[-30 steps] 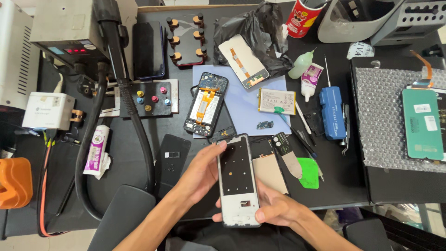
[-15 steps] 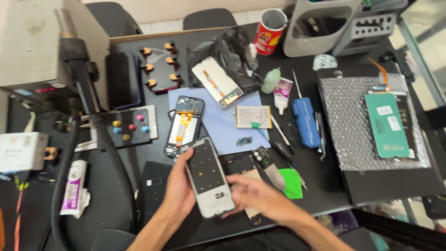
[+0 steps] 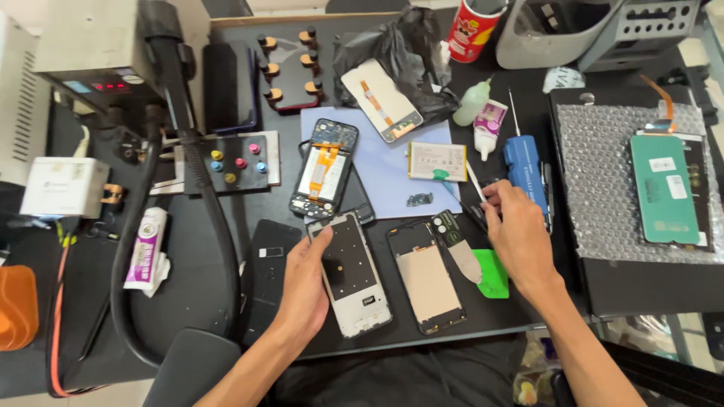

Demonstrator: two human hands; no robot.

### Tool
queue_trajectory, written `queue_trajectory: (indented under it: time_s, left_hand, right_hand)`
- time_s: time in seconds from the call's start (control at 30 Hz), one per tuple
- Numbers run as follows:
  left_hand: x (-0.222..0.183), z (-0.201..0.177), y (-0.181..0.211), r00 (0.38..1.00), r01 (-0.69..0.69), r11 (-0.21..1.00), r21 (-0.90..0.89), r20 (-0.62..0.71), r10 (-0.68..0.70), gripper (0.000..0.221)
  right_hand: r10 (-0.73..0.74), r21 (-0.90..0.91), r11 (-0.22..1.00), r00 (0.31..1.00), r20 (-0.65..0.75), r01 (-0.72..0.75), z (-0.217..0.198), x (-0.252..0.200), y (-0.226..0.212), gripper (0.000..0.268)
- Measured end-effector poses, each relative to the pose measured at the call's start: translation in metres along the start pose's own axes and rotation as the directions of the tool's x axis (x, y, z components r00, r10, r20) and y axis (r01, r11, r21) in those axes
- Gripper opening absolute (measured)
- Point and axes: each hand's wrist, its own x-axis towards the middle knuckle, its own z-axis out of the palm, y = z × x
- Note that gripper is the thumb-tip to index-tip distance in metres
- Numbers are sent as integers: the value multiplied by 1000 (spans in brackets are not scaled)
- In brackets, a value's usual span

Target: The person disassembles a smartphone by prying the internal components and the front display from the frame using a thin metal tool.

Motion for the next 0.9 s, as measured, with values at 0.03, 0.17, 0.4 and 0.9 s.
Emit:
queue_trajectory:
  time_s: [0.03,0.17,0.4,0.9]
  left_hand:
    - [0,-2,-1,1000,-11,1000,0,-8,11,21]
    - [8,-6,-7,996,-91,996,19,5,90,22]
    - [-2,-5,-14,980,-199,976,92,16,198,33]
    - [-5,-1,-7,965,-262,949,173,77,253,30]
  right_hand:
    - [3,13,1000,1000,-4,-3,3,2,1,19]
    - [25,-54,998,999,-20,-26,0,-4,3,26]
    - [-50,-323,946,993,-111,12,-13,-18,8,22]
    - [52,688,725,995,-87,22,8,-54,-19,18]
